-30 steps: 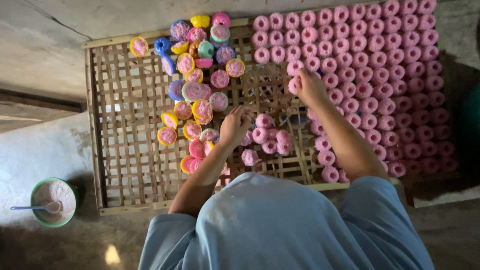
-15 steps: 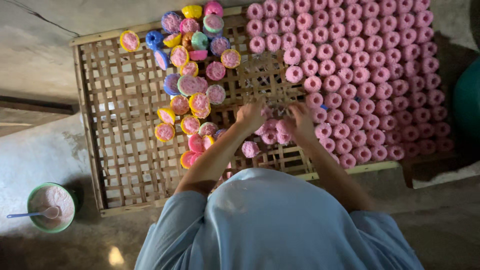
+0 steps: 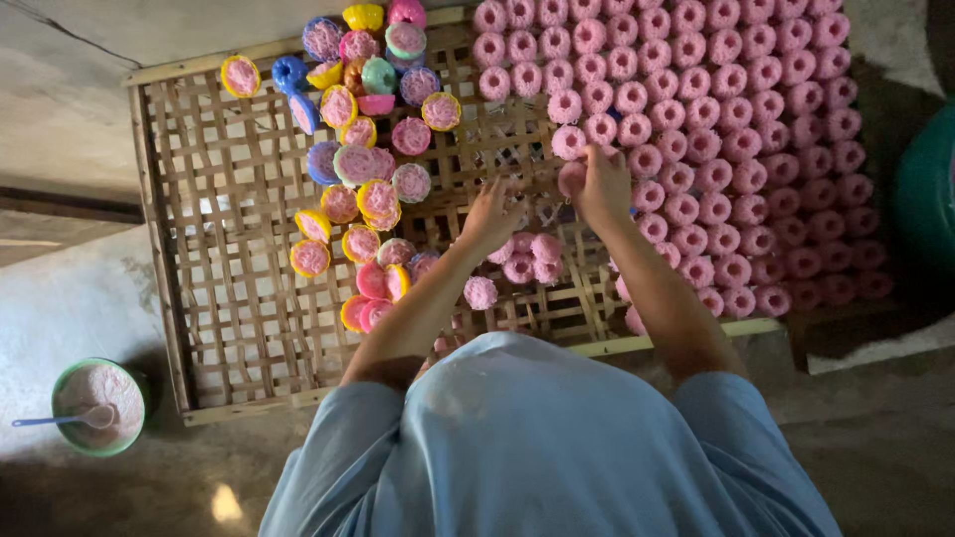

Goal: The person removes pink candle cores from colorful plastic molds and places them onto a wooden drying rack. They repeatedly pick up molds, eject the formed candles, and arrange the candles in rows on the rack.

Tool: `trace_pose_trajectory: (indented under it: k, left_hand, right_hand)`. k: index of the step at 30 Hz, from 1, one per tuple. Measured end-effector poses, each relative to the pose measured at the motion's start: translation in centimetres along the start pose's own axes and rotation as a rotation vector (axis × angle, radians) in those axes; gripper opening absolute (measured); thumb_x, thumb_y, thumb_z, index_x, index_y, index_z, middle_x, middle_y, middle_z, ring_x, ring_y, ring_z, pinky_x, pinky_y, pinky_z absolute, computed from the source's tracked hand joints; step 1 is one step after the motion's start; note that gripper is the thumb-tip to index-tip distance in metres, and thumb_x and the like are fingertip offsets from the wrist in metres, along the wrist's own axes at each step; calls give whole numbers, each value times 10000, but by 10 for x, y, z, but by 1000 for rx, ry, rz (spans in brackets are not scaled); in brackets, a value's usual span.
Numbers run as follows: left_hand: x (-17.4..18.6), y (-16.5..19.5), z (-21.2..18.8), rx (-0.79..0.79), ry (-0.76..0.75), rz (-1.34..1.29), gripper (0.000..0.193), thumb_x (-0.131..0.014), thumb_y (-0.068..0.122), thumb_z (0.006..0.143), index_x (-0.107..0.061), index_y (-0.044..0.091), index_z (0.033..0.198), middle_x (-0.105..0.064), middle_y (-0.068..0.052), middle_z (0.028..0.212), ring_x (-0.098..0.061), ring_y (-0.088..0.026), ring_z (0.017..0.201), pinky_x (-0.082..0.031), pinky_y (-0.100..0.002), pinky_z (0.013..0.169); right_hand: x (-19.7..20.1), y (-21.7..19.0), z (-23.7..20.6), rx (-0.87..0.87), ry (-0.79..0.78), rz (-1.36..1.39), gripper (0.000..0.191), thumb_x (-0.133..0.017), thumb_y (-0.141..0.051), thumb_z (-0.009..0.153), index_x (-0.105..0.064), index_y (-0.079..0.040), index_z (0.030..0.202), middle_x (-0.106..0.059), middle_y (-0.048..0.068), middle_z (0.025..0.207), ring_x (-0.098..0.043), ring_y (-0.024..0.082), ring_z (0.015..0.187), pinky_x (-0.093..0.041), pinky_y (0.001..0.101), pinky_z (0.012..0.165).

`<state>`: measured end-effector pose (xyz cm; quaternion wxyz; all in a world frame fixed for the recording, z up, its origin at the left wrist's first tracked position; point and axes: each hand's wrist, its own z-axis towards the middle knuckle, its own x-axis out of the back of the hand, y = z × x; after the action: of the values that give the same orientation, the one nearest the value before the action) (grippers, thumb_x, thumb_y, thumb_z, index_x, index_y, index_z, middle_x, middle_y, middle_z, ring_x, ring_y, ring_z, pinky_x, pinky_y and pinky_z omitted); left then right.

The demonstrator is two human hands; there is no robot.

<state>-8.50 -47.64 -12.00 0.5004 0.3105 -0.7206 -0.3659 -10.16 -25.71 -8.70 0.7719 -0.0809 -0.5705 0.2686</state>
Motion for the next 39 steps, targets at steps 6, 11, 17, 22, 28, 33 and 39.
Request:
trace_pose_trajectory:
  k: [6, 11, 17, 22, 28, 33, 39]
  left_hand:
    - [9, -13, -41, -255, 251, 22, 355, -675, 210, 924, -635, 49, 1238, -640, -203, 1259, -590, -397, 1172, -493, -488, 963]
    - [16, -9, -68, -91, 248, 75, 375, -710, 176, 835, -647, 67, 1188, -647, -168, 1107, -605, -397, 1082, -506, -482, 914]
    - [13, 1, -91, -103, 346, 131, 283, -713, 186, 916, -646, 76, 1169, -650, -154, 1148, -597, -390, 1098, -493, -491, 949]
    - [-9, 4, -86, -252, 201, 333, 429, -701, 212, 818, -665, 123, 1236, -660, -124, 1244, -565, -370, 1176, -409, -544, 946]
    - [-15, -2, -76, -210, 0, 455, 454, -657, 239, 877, -630, 196, 1328, -660, -61, 1286, -564, -257, 1287, -342, -544, 1099]
    - [-9, -8, -82, -288, 64, 433, 510, -726, 334, 842, -618, 152, 1306, -598, -111, 1308, -494, -323, 1281, -328, -582, 1062]
    - [3, -22, -96, -322, 133, 415, 429, -692, 309, 865, -638, 194, 1275, -599, -82, 1344, -511, -312, 1279, -352, -591, 1031]
  right_hand:
    - [-3, 23, 6, 148, 49, -61, 285, -729, -69, 893, -541, -83, 1106, -649, 136, 992, -587, 377, 946, -452, 505, 911]
    - [3, 6, -13, 128, 105, -124, 342, -804, -137, 897, -651, -72, 1196, -660, 173, 1122, -615, 308, 982, -450, 502, 915]
    - [15, -24, -52, 359, -464, 448, 490, -789, -32, 766, -667, -11, 1240, -691, 189, 1245, -618, 353, 1187, -485, 463, 1029]
    - [14, -12, -60, 170, -575, 587, 501, -759, 1, 826, -589, -10, 1297, -701, 199, 1156, -712, 311, 1021, -562, 392, 888]
    - [9, 11, -66, -250, -621, 391, 495, -650, 1, 915, -536, -78, 1390, -676, 210, 1060, -684, 348, 857, -571, 420, 698]
    - [4, 9, -56, 3, -243, 24, 526, -680, -12, 921, -535, -63, 1424, -659, 221, 1091, -644, 441, 896, -525, 514, 735]
    - [20, -12, -58, -21, -5, -51, 506, -642, 28, 879, -579, -39, 1376, -659, 250, 1137, -617, 461, 1061, -505, 534, 880]
